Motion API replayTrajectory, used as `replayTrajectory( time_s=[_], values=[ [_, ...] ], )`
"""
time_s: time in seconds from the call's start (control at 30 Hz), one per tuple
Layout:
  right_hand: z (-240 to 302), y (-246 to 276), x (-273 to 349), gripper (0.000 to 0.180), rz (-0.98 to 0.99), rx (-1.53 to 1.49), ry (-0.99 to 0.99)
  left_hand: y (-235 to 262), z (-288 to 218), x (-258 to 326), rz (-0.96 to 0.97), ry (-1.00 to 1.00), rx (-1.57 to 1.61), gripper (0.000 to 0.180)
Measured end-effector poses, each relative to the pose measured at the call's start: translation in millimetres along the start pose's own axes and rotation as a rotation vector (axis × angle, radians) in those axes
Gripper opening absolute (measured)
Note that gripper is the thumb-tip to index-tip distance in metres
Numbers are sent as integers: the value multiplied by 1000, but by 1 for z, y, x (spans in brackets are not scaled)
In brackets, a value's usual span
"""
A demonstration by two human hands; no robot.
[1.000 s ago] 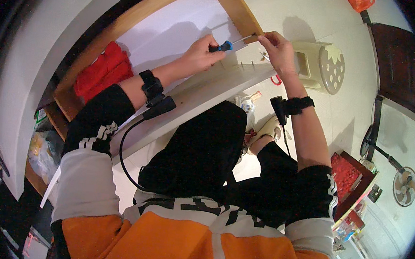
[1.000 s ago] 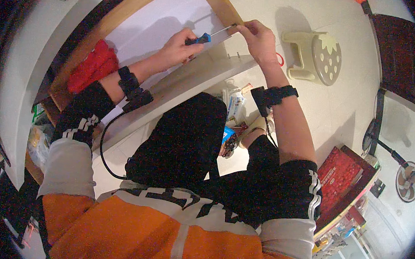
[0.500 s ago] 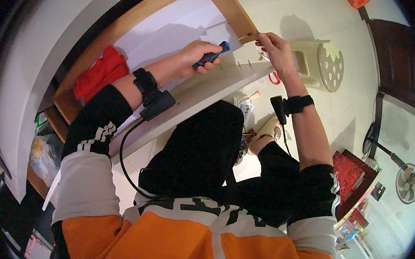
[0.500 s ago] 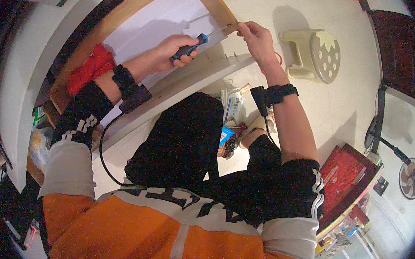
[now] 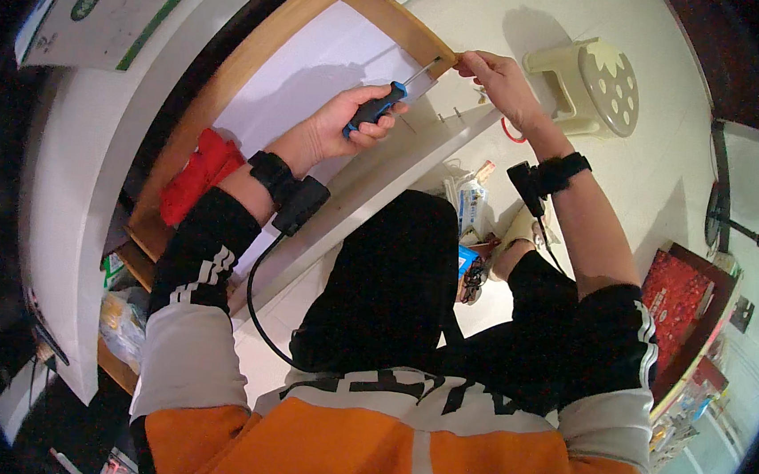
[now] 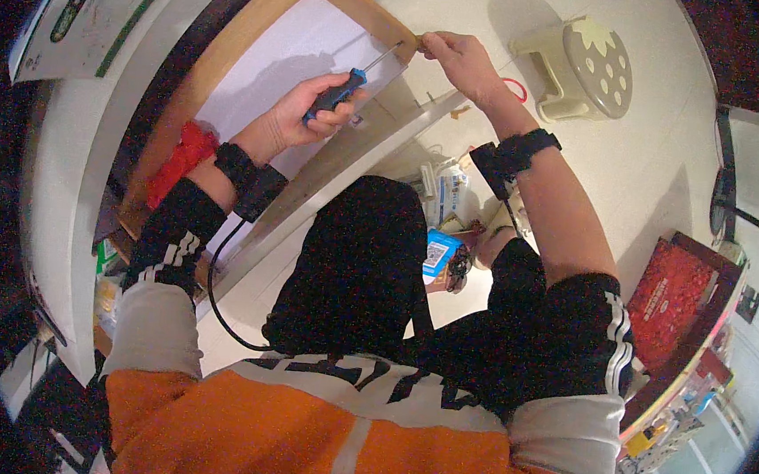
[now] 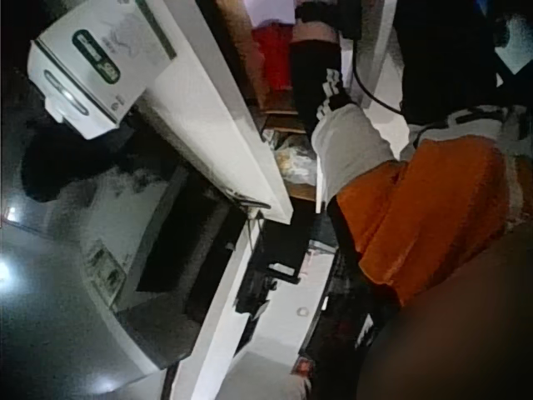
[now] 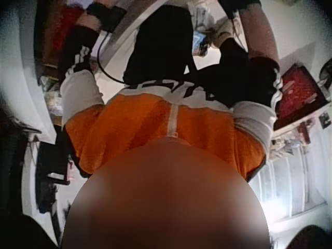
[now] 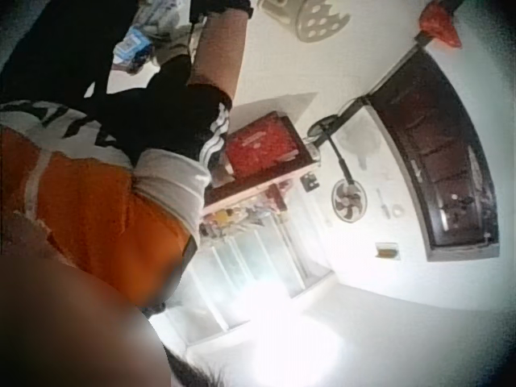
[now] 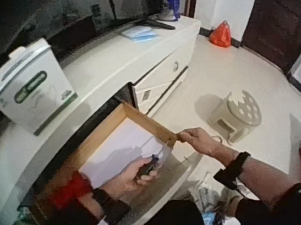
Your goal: The person assembles a white furniture piece by inserting wooden dowels and screws into pre-drilled holes. They use a screwdriver to tighten the screws and a pair of scissors to cut a small piece of wood. The person works on the floor, surrounded by various tools and materials.
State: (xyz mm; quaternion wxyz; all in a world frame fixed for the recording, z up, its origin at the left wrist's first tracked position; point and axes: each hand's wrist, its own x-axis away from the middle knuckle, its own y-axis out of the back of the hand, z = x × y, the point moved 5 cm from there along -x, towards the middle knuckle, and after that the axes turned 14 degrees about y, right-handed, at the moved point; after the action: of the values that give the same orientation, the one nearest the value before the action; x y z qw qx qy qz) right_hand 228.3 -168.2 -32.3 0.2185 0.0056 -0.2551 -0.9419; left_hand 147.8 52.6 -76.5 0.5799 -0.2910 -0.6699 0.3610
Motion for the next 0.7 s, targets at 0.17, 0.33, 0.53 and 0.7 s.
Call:
replayTrajectory(
  time_s=[0.17, 0.33, 0.53, 0.7],
  values=[
    [-3, 0, 5, 49, -71, -110, -4, -9, -9, 10, -420, -209, -530, 35],
    [-7, -1, 1, 44, -96, -114, -16, -29, -21, 18, -1058, -547, -1405, 35],
    [-5, -2, 5, 44, -97, -91, -1, -33, -14, 21, -1231, -662, -1652, 36],
    [-1, -2, 7, 45, -70, -101, -4, -11, 0, -5, -213, -59, -250, 40]
  ],
)
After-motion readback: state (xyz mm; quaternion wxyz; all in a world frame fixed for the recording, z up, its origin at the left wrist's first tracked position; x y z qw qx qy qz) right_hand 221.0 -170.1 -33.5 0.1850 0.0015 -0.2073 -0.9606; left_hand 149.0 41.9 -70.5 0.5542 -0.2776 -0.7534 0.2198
